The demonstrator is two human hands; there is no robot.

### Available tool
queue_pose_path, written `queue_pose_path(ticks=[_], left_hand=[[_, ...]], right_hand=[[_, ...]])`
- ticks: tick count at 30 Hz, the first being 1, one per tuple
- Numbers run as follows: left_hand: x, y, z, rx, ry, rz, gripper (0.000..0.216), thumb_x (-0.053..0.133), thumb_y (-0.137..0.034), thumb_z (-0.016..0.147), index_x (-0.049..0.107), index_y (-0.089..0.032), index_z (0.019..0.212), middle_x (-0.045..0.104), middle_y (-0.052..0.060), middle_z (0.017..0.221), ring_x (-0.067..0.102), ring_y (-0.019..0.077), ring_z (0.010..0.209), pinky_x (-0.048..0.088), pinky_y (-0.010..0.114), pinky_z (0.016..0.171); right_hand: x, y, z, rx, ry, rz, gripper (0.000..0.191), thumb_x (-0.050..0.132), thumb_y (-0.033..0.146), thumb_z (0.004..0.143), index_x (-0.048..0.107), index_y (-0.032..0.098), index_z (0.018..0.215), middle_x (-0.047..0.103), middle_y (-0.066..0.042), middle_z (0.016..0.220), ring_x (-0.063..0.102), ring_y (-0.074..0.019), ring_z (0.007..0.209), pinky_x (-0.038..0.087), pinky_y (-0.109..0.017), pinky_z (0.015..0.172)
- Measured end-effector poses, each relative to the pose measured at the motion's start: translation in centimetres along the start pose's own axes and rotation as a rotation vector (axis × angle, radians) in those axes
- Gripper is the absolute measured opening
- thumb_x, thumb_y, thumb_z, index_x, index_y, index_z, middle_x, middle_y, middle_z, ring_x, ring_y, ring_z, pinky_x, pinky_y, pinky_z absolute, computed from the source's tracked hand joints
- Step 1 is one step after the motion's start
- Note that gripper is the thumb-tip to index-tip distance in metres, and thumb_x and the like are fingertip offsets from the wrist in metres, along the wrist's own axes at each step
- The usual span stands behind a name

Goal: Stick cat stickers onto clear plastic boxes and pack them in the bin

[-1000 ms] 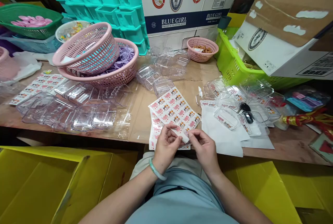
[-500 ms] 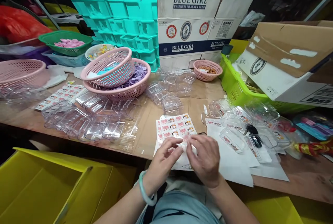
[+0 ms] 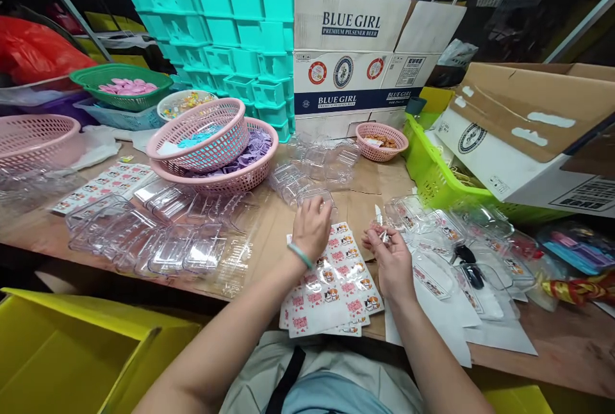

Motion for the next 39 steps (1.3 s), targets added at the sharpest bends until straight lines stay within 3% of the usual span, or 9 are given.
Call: queue_pose_path(ticks=[2, 4, 8, 12, 15, 22, 28, 36, 39], left_hand=[[1.0, 0.5, 2.1, 0.056, 0.049, 0.132, 0.024, 0.053, -0.009, 0.083, 0.062, -0.019, 0.103, 0.059, 0.014, 0.110, 0.051, 0.0291, 0.103, 0.043, 0.044, 0.085], [0.5, 1.3, 3.1, 0.066, 0.030, 0.086, 0.023, 0.062, -0.018, 0.080, 0.062, -0.020, 0.103, 0.058, 0.013, 0.112, 0.050, 0.0299, 0.106, 0.041, 0.046, 0.089], [-3.2, 4.2, 1.4, -0.203, -0.138, -0.454, 0.028, 0.064, -0.043, 0.081, 0.061, -0.018, 0.093, 0.059, 0.007, 0.097, 0.054, 0.0220, 0.091, 0.044, 0.037, 0.082], [-0.9, 2.8, -2.1, -0.438, 0.144, -1.151, 0.031, 0.064, -0.046, 0.080, 0.061, -0.017, 0.088, 0.060, 0.002, 0.084, 0.054, 0.0141, 0.076, 0.043, 0.027, 0.070], [0.2, 1.8, -3.8, -0.527, 0.225, -1.341, 0.029, 0.071, -0.042, 0.076, 0.061, -0.015, 0.079, 0.058, 0.000, 0.074, 0.051, 0.0110, 0.069, 0.040, 0.025, 0.067], [1.3, 2.8, -5.3, -0.579, 0.210, -1.269, 0.031, 0.071, -0.044, 0.076, 0.061, -0.014, 0.077, 0.057, 0.000, 0.071, 0.049, 0.0108, 0.066, 0.038, 0.025, 0.064], [0.9, 2.5, -5.7, -0.510, 0.208, -1.241, 0.030, 0.067, -0.043, 0.080, 0.056, -0.015, 0.079, 0.052, -0.001, 0.072, 0.045, 0.0100, 0.066, 0.037, 0.024, 0.063], [-0.3, 2.3, -6.0, -0.438, 0.209, -1.162, 0.026, 0.066, -0.040, 0.081, 0.057, -0.016, 0.081, 0.053, 0.000, 0.075, 0.046, 0.0103, 0.066, 0.038, 0.023, 0.061], [-0.8, 2.1, -6.0, -0.382, 0.213, -1.106, 0.024, 0.065, -0.039, 0.082, 0.059, -0.016, 0.080, 0.056, 0.003, 0.078, 0.050, 0.0126, 0.071, 0.041, 0.025, 0.065]], right_hand=[[0.2, 0.0, 0.8, -0.019, -0.012, 0.020, 0.039, 0.081, 0.036, 0.066, 0.058, 0.023, 0.094, 0.065, 0.000, 0.096, 0.063, -0.0144, 0.081, 0.051, -0.034, 0.084], [0.8, 0.6, 1.1, -0.058, 0.024, -0.028, 0.037, 0.080, 0.036, 0.069, 0.058, 0.023, 0.096, 0.065, 0.000, 0.099, 0.062, -0.0149, 0.087, 0.049, -0.034, 0.088], [3.6, 2.4, 0.5, -0.054, 0.236, -0.077, 0.030, 0.068, 0.042, 0.081, 0.059, 0.024, 0.104, 0.064, -0.004, 0.107, 0.061, -0.0176, 0.096, 0.048, -0.035, 0.091], [7.5, 3.1, -1.4, -0.013, 0.546, -0.156, 0.027, 0.064, 0.042, 0.084, 0.060, 0.024, 0.103, 0.064, -0.003, 0.103, 0.060, -0.0188, 0.097, 0.049, -0.033, 0.086], [8.8, 2.8, -2.4, -0.025, 0.627, -0.253, 0.025, 0.065, 0.041, 0.084, 0.062, 0.023, 0.100, 0.064, -0.002, 0.099, 0.060, -0.0181, 0.094, 0.049, -0.032, 0.086], [6.9, 0.3, -2.0, 0.176, 0.400, 0.004, 0.036, 0.075, 0.036, 0.076, 0.055, 0.023, 0.103, 0.066, 0.000, 0.084, 0.063, -0.0147, 0.082, 0.049, -0.030, 0.079], [6.3, -0.4, -1.9, 0.364, 0.331, 0.217, 0.042, 0.082, 0.028, 0.065, 0.058, 0.023, 0.098, 0.066, 0.003, 0.082, 0.063, -0.0110, 0.076, 0.050, -0.023, 0.071], [6.0, -2.2, -3.5, 0.620, 0.413, 0.231, 0.039, 0.080, 0.029, 0.068, 0.059, 0.021, 0.100, 0.069, -0.001, 0.087, 0.064, -0.0124, 0.073, 0.053, -0.026, 0.067], [6.1, -1.7, -3.6, 0.565, 0.455, 0.164, 0.044, 0.080, 0.028, 0.066, 0.057, 0.022, 0.102, 0.066, 0.001, 0.084, 0.063, -0.0126, 0.072, 0.052, -0.027, 0.066]])
Point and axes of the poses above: each hand's wrist, its own z-axis towards the middle knuckle, its own x-axis out of the palm, y = z × x, the point moved 10 cm from there along z, towards the middle knuckle
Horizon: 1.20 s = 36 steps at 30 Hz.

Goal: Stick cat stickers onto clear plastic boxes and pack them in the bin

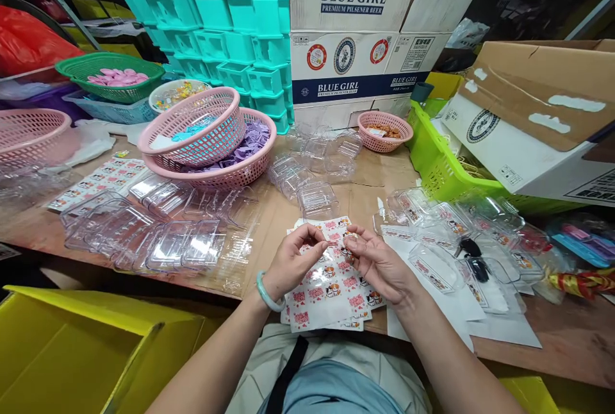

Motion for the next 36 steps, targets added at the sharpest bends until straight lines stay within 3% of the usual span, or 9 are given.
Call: queue_pose_path(ticks=[7, 9, 12, 16, 19, 24, 27, 30, 36], left_hand=[[0.2, 1.2, -0.6, -0.079, 0.001, -0.104, 0.028, 0.068, -0.041, 0.079, 0.059, -0.015, 0.078, 0.055, 0.002, 0.074, 0.049, 0.0125, 0.070, 0.041, 0.025, 0.065], [0.3, 1.4, -0.7, -0.095, 0.002, -0.148, 0.028, 0.069, -0.041, 0.078, 0.059, -0.015, 0.078, 0.054, 0.001, 0.074, 0.048, 0.0118, 0.069, 0.040, 0.025, 0.065], [0.5, 1.5, -0.9, -0.099, 0.023, -0.168, 0.027, 0.069, -0.040, 0.078, 0.058, -0.015, 0.077, 0.054, 0.001, 0.074, 0.047, 0.0114, 0.069, 0.039, 0.025, 0.065], [0.1, 1.6, -1.1, -0.073, 0.023, -0.141, 0.025, 0.067, -0.039, 0.080, 0.059, -0.015, 0.078, 0.056, 0.002, 0.076, 0.050, 0.0127, 0.071, 0.041, 0.026, 0.068], [-0.9, 2.0, -1.1, -0.051, -0.035, -0.074, 0.022, 0.063, -0.037, 0.083, 0.061, -0.017, 0.092, 0.060, 0.004, 0.085, 0.055, 0.0155, 0.080, 0.044, 0.028, 0.074], [-4.2, -0.3, 0.4, 0.210, -0.434, 0.505, 0.027, 0.061, -0.030, 0.084, 0.055, -0.020, 0.108, 0.060, 0.008, 0.099, 0.056, 0.0216, 0.091, 0.045, 0.037, 0.082], [-1.0, -1.5, 4.4, 0.383, -0.292, 0.889, 0.013, 0.054, -0.019, 0.086, 0.059, -0.020, 0.098, 0.059, 0.011, 0.102, 0.052, 0.0261, 0.100, 0.041, 0.040, 0.086], [0.6, -1.4, 8.5, 0.404, -0.154, 0.917, 0.011, 0.052, -0.013, 0.085, 0.058, -0.021, 0.080, 0.058, 0.009, 0.089, 0.054, 0.0237, 0.089, 0.040, 0.036, 0.078], [-2.0, -2.5, 11.0, 0.327, -0.334, 0.699, 0.011, 0.046, -0.019, 0.090, 0.048, -0.021, 0.080, 0.054, 0.008, 0.089, 0.052, 0.0212, 0.087, 0.037, 0.033, 0.077]], right_hand=[[0.8, 5.6, -3.2, -0.695, -0.241, -0.439, 0.021, 0.072, 0.029, 0.078, 0.056, 0.022, 0.090, 0.059, 0.001, 0.084, 0.058, -0.0136, 0.081, 0.048, -0.030, 0.081], [0.3, 5.0, -2.9, -0.657, -0.245, -0.344, 0.028, 0.073, 0.030, 0.077, 0.055, 0.024, 0.098, 0.061, 0.001, 0.087, 0.059, -0.0137, 0.083, 0.049, -0.030, 0.081], [-0.6, 2.2, -1.1, -0.384, -0.182, -0.156, 0.048, 0.076, 0.039, 0.073, 0.052, 0.026, 0.113, 0.063, -0.002, 0.097, 0.062, -0.0146, 0.082, 0.052, -0.030, 0.075], [0.0, -2.1, 0.4, -0.004, -0.002, -0.154, 0.037, 0.081, 0.043, 0.065, 0.065, 0.019, 0.088, 0.062, 0.000, 0.075, 0.059, -0.0124, 0.064, 0.049, -0.026, 0.060], [-1.4, 0.4, 1.3, -0.193, -0.115, -0.254, 0.028, 0.082, 0.037, 0.064, 0.065, 0.017, 0.074, 0.059, 0.003, 0.066, 0.054, -0.0097, 0.060, 0.047, -0.024, 0.060], [-3.9, 7.1, 2.6, -0.682, -0.400, -0.291, 0.033, 0.075, 0.036, 0.071, 0.061, 0.020, 0.097, 0.067, -0.002, 0.092, 0.062, -0.0141, 0.088, 0.048, -0.032, 0.088], [-3.2, 7.2, 5.2, -0.703, -0.341, -0.374, 0.064, 0.074, 0.034, 0.071, 0.042, 0.023, 0.125, 0.065, -0.006, 0.107, 0.062, -0.0161, 0.097, 0.046, -0.038, 0.095], [-2.9, 5.9, 6.6, -0.661, -0.329, -0.421, 0.080, 0.070, 0.034, 0.075, 0.023, 0.024, 0.138, 0.059, -0.011, 0.119, 0.063, -0.0169, 0.098, 0.046, -0.041, 0.095], [-2.2, 4.9, 6.3, -0.622, -0.283, -0.331, 0.103, 0.074, 0.040, 0.072, 0.002, 0.025, 0.144, 0.046, -0.018, 0.138, 0.054, -0.0214, 0.121, 0.043, -0.042, 0.101]])
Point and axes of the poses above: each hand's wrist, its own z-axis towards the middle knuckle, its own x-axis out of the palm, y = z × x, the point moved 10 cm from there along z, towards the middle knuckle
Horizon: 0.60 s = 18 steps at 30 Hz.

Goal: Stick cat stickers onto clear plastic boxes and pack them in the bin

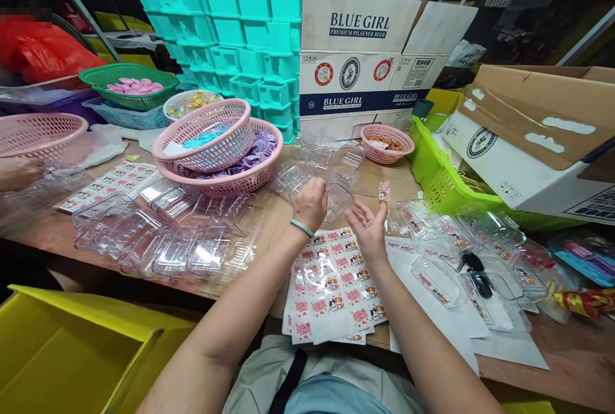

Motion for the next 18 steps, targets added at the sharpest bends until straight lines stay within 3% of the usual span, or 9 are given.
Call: queue_pose_path(ticks=[2, 4, 7, 10, 14, 16, 18], left_hand=[[0.0, 0.8, -0.5, -0.090, -0.041, -0.094, 0.011, 0.049, -0.022, 0.088, 0.043, -0.021, 0.079, 0.052, 0.006, 0.087, 0.052, 0.0194, 0.083, 0.038, 0.032, 0.076], [0.9, 1.6, -1.6, -0.186, -0.040, -0.209, 0.017, 0.053, -0.025, 0.086, 0.040, -0.021, 0.076, 0.050, 0.002, 0.080, 0.052, 0.0167, 0.076, 0.040, 0.030, 0.073], [2.8, 2.9, -3.7, -0.337, 0.027, -0.406, 0.021, 0.057, -0.031, 0.083, 0.039, -0.022, 0.078, 0.051, -0.002, 0.071, 0.055, 0.0136, 0.066, 0.044, 0.028, 0.067], [3.9, 3.6, -5.4, -0.449, 0.137, -0.586, 0.031, 0.066, -0.043, 0.077, 0.046, -0.021, 0.087, 0.059, 0.001, 0.079, 0.061, 0.0147, 0.072, 0.049, 0.028, 0.066], [5.4, 4.8, -6.7, -0.734, 0.282, -0.933, 0.047, 0.058, -0.062, 0.078, 0.055, -0.018, 0.093, 0.064, 0.009, 0.093, 0.064, 0.0178, 0.081, 0.053, 0.031, 0.069], [6.0, 5.7, -6.9, -0.907, 0.272, -1.074, 0.047, 0.062, -0.060, 0.077, 0.056, -0.016, 0.092, 0.063, 0.009, 0.090, 0.064, 0.0167, 0.077, 0.053, 0.029, 0.068], [6.0, 6.1, -6.4, -0.958, 0.228, -1.087, 0.046, 0.068, -0.055, 0.074, 0.055, -0.016, 0.095, 0.061, 0.008, 0.087, 0.063, 0.0152, 0.072, 0.052, 0.027, 0.066]], right_hand=[[0.3, 0.6, 0.3, -0.031, 0.003, -0.048, 0.106, 0.075, 0.038, 0.070, 0.001, 0.025, 0.145, 0.043, -0.018, 0.140, 0.053, -0.0221, 0.121, 0.046, -0.041, 0.098], [0.1, 1.6, 0.8, -0.119, -0.036, -0.177, 0.098, 0.071, 0.034, 0.074, 0.005, 0.025, 0.146, 0.051, -0.015, 0.131, 0.057, -0.0211, 0.113, 0.050, -0.039, 0.091], [-0.1, 3.5, 1.5, -0.346, -0.107, -0.467, 0.080, 0.056, 0.018, 0.081, 0.012, 0.023, 0.148, 0.061, -0.008, 0.107, 0.060, -0.0190, 0.094, 0.051, -0.037, 0.084], [0.4, 5.0, 1.5, -0.574, -0.110, -0.726, 0.078, 0.044, 0.005, 0.080, 0.014, 0.023, 0.150, 0.063, -0.008, 0.101, 0.060, -0.0206, 0.089, 0.051, -0.039, 0.084], [2.0, 5.3, 1.3, -0.720, 0.043, -0.908, 0.080, 0.038, 0.000, 0.080, 0.013, 0.025, 0.152, 0.065, -0.009, 0.104, 0.060, -0.0228, 0.097, 0.052, -0.038, 0.087], [3.1, 5.0, 1.2, -0.755, 0.167, -0.930, 0.083, 0.037, -0.003, 0.079, 0.011, 0.026, 0.152, 0.066, -0.008, 0.105, 0.062, -0.0219, 0.098, 0.053, -0.036, 0.089], [4.0, 5.0, 0.7, -0.792, 0.246, -0.935, 0.084, 0.035, -0.005, 0.079, 0.009, 0.026, 0.153, 0.068, -0.008, 0.106, 0.062, -0.0212, 0.100, 0.054, -0.035, 0.089]])
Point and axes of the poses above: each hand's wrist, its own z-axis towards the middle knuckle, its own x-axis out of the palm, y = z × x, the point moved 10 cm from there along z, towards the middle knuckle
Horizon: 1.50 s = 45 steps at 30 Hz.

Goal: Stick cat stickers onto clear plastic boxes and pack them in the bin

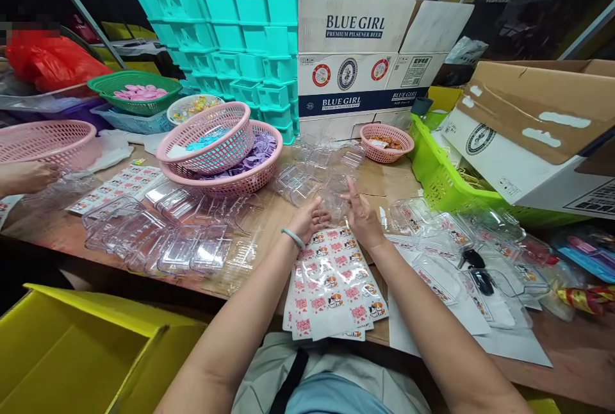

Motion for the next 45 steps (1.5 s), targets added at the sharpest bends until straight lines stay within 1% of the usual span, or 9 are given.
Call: queue_pose_path(ticks=[5, 9, 13, 17, 25, 31, 35, 38, 45], left_hand=[[0.5, -0.9, -2.0, 0.061, -0.016, -0.031, 0.056, 0.069, -0.057, 0.073, 0.049, -0.024, 0.114, 0.060, 0.008, 0.102, 0.063, 0.0146, 0.076, 0.053, 0.028, 0.069], [1.9, 0.0, -5.7, 0.006, 0.147, -0.168, 0.052, 0.069, -0.049, 0.077, 0.050, -0.023, 0.118, 0.063, 0.009, 0.102, 0.066, 0.0166, 0.085, 0.053, 0.030, 0.081], [2.4, -0.1, -8.9, 0.056, 0.263, -0.189, 0.051, 0.068, -0.037, 0.081, 0.048, -0.024, 0.127, 0.066, 0.010, 0.111, 0.067, 0.0190, 0.092, 0.052, 0.034, 0.085], [0.9, 1.2, -10.4, 0.074, 0.217, -0.122, 0.043, 0.070, -0.033, 0.079, 0.057, -0.022, 0.119, 0.065, 0.009, 0.116, 0.066, 0.0208, 0.099, 0.052, 0.032, 0.084], [-2.3, 4.4, -10.6, 0.055, 0.064, -0.039, 0.043, 0.076, -0.037, 0.073, 0.066, -0.017, 0.109, 0.068, 0.008, 0.104, 0.067, 0.0186, 0.090, 0.050, 0.034, 0.087], [-2.7, 4.3, -10.7, 0.106, -0.001, -0.063, 0.044, 0.076, -0.036, 0.072, 0.065, -0.021, 0.112, 0.065, 0.004, 0.104, 0.065, 0.0162, 0.093, 0.047, 0.032, 0.091], [-2.9, 4.7, -11.1, 0.123, -0.057, -0.110, 0.047, 0.074, -0.037, 0.075, 0.062, -0.024, 0.118, 0.064, 0.003, 0.110, 0.061, 0.0158, 0.103, 0.043, 0.029, 0.095], [-2.3, 4.9, -11.4, 0.132, -0.026, -0.093, 0.042, 0.072, -0.037, 0.077, 0.063, -0.024, 0.116, 0.064, 0.004, 0.113, 0.059, 0.0164, 0.106, 0.043, 0.028, 0.095], [-2.1, 5.2, -11.9, 0.160, -0.002, -0.115, 0.044, 0.068, -0.037, 0.081, 0.061, -0.026, 0.123, 0.064, 0.003, 0.109, 0.058, 0.0143, 0.104, 0.044, 0.025, 0.093]], right_hand=[[-1.8, 1.7, -0.1, -0.042, -0.073, -0.051, 0.080, 0.034, -0.004, 0.085, 0.004, 0.028, 0.153, 0.065, -0.008, 0.119, 0.059, -0.0228, 0.108, 0.053, -0.038, 0.091], [-4.2, 3.9, -0.7, -0.120, -0.133, -0.065, 0.077, 0.035, 0.000, 0.089, 0.004, 0.028, 0.153, 0.063, -0.011, 0.122, 0.058, -0.0241, 0.110, 0.053, -0.042, 0.091], [-5.0, 6.0, -2.3, -0.199, -0.094, 0.003, 0.078, 0.038, 0.001, 0.089, 0.003, 0.028, 0.153, 0.062, -0.013, 0.122, 0.060, -0.0242, 0.108, 0.054, -0.044, 0.089], [-4.5, 7.2, -4.3, -0.194, 0.008, 0.099, 0.081, 0.038, 0.000, 0.088, 0.000, 0.031, 0.153, 0.062, -0.012, 0.124, 0.060, -0.0229, 0.113, 0.053, -0.043, 0.091], [-1.4, 5.3, -8.8, 0.233, 0.426, 0.322, 0.101, 0.066, 0.025, 0.079, -0.004, 0.034, 0.152, 0.014, -0.005, 0.160, 0.020, -0.0259, 0.146, 0.028, -0.047, 0.117], [-2.8, 4.3, -8.2, 0.365, 0.293, 0.525, 0.103, 0.082, 0.038, 0.066, 0.022, 0.031, 0.149, 0.028, -0.008, 0.155, 0.028, -0.0284, 0.142, 0.027, -0.048, 0.117], [-5.0, 3.1, -8.2, 0.665, -0.045, 0.891, 0.037, 0.074, 0.041, 0.076, 0.062, 0.024, 0.107, 0.068, -0.005, 0.106, 0.065, -0.0200, 0.098, 0.053, -0.037, 0.089], [-3.8, 3.6, -9.5, 0.907, -0.052, 1.012, 0.025, 0.075, 0.041, 0.074, 0.062, 0.020, 0.079, 0.069, -0.001, 0.071, 0.065, -0.0148, 0.066, 0.054, -0.027, 0.062], [-2.3, 4.8, -12.0, 1.114, -0.033, 1.109, 0.034, 0.080, 0.041, 0.067, 0.057, 0.019, 0.079, 0.071, -0.001, 0.064, 0.060, -0.0110, 0.052, 0.046, -0.020, 0.049]])
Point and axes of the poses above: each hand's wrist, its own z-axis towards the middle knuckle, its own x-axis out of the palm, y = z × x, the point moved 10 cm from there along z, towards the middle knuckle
